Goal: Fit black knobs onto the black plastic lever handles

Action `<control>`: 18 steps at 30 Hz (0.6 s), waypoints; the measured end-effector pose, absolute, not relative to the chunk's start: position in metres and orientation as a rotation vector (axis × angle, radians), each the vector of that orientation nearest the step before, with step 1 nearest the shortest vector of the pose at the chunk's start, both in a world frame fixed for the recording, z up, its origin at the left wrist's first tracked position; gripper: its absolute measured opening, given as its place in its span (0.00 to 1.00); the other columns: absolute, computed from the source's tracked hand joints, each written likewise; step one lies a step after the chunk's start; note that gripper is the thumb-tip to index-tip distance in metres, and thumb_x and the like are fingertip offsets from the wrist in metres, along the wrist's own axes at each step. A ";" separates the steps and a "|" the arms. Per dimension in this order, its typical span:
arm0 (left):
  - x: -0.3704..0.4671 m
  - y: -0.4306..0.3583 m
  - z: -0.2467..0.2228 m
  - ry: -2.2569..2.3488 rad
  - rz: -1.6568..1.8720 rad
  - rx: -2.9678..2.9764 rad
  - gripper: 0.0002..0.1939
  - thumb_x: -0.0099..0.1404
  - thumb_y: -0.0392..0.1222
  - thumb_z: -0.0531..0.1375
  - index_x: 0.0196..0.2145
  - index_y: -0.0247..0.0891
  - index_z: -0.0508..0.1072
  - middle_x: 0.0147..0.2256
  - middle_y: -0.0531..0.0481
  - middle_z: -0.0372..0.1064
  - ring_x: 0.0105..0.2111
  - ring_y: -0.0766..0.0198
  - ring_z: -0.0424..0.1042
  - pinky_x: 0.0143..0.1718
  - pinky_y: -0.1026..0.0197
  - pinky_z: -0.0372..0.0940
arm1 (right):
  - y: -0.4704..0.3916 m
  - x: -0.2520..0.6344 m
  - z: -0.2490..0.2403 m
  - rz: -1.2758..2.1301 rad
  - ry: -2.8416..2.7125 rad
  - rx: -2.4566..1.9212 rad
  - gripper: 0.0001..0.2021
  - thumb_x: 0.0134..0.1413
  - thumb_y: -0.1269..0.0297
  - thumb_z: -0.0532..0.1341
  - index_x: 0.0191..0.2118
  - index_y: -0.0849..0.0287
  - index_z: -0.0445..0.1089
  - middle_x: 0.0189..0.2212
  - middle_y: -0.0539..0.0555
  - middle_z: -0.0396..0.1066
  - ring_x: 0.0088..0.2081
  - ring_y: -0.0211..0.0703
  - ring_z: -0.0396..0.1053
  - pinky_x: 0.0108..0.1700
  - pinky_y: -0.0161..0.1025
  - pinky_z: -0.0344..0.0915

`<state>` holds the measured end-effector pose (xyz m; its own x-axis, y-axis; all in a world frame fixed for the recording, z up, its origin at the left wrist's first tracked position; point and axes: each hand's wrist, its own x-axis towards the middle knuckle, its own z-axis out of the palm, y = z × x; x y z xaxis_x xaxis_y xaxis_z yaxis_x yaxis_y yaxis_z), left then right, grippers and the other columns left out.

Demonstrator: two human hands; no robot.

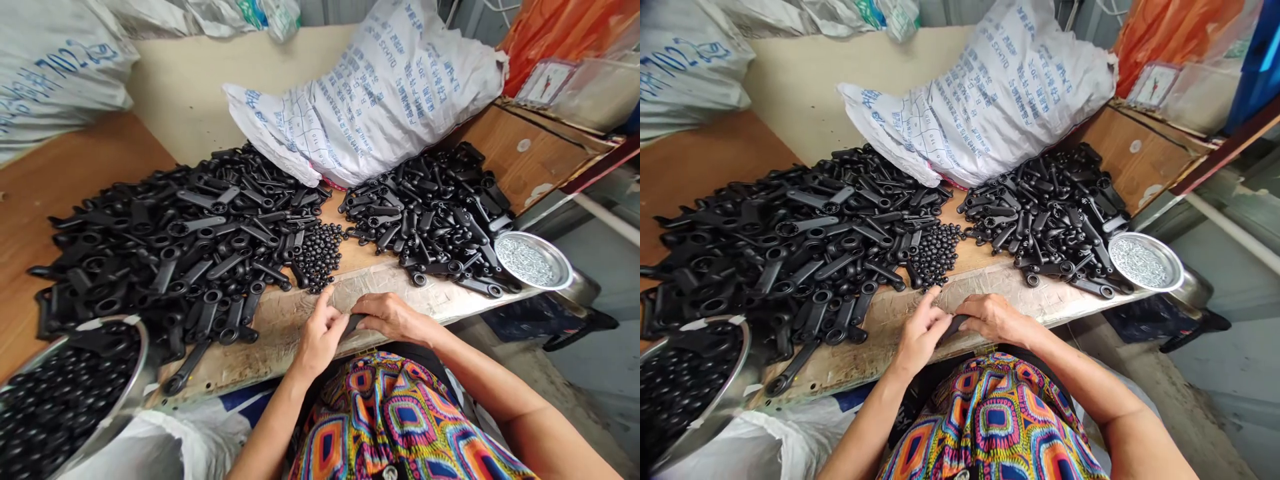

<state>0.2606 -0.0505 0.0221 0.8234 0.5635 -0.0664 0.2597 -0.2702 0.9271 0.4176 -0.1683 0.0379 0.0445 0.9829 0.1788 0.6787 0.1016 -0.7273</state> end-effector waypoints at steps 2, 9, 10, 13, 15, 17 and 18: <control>0.242 -0.034 0.029 0.677 0.507 1.831 0.30 0.62 0.45 0.55 0.60 0.38 0.51 0.35 0.50 0.70 0.31 0.68 0.68 0.34 0.65 0.62 | -0.163 0.437 0.049 0.441 -1.664 -1.675 0.10 0.58 0.65 0.54 0.38 0.57 0.73 0.31 0.55 0.72 0.33 0.42 0.69 0.37 0.37 0.63; 0.199 0.001 -0.018 1.142 0.920 2.167 0.17 0.63 0.44 0.52 0.48 0.35 0.67 0.35 0.44 0.70 0.35 0.61 0.68 0.37 0.59 0.64 | -0.125 0.453 0.049 0.113 -1.804 -1.854 0.15 0.58 0.63 0.54 0.48 0.61 0.68 0.44 0.62 0.69 0.43 0.49 0.68 0.44 0.44 0.64; 0.200 -0.003 -0.026 1.156 0.906 2.267 0.16 0.63 0.42 0.52 0.46 0.34 0.68 0.36 0.43 0.71 0.38 0.59 0.68 0.40 0.56 0.63 | -0.121 0.439 0.041 0.129 -1.904 -1.824 0.16 0.58 0.62 0.53 0.51 0.60 0.66 0.47 0.62 0.67 0.46 0.50 0.66 0.46 0.45 0.64; 0.201 -0.017 -0.034 1.110 0.859 2.476 0.13 0.63 0.39 0.51 0.43 0.34 0.70 0.38 0.41 0.71 0.42 0.55 0.66 0.46 0.53 0.60 | -0.116 0.400 0.017 0.133 -2.144 -1.844 0.18 0.57 0.61 0.54 0.53 0.55 0.64 0.52 0.61 0.63 0.51 0.55 0.62 0.48 0.50 0.62; 0.195 -0.017 -0.028 1.133 0.894 2.499 0.13 0.64 0.37 0.50 0.42 0.34 0.71 0.37 0.42 0.71 0.41 0.57 0.67 0.45 0.55 0.61 | -0.114 0.386 0.006 0.059 -2.169 -1.980 0.17 0.57 0.66 0.53 0.52 0.55 0.65 0.50 0.61 0.65 0.48 0.56 0.63 0.46 0.51 0.63; 0.183 -0.009 -0.019 1.245 0.972 2.494 0.13 0.64 0.38 0.50 0.42 0.35 0.71 0.38 0.41 0.70 0.41 0.57 0.66 0.45 0.55 0.61 | -0.111 0.384 -0.001 0.028 -2.181 -2.041 0.18 0.56 0.71 0.51 0.51 0.57 0.66 0.43 0.61 0.69 0.42 0.53 0.67 0.41 0.47 0.64; 0.176 -0.003 -0.015 1.320 1.003 2.500 0.13 0.63 0.38 0.51 0.42 0.35 0.71 0.39 0.40 0.69 0.42 0.56 0.66 0.46 0.54 0.61 | -0.109 0.388 -0.003 0.041 -2.214 -2.011 0.18 0.55 0.72 0.50 0.51 0.59 0.67 0.39 0.60 0.70 0.39 0.51 0.68 0.39 0.45 0.65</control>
<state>0.1762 -0.0035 -0.0149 0.3921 0.7770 0.4925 0.6826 -0.6046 0.4105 0.3878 -0.1087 -0.0027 -0.0900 0.9916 0.0927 0.9875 0.1009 -0.1210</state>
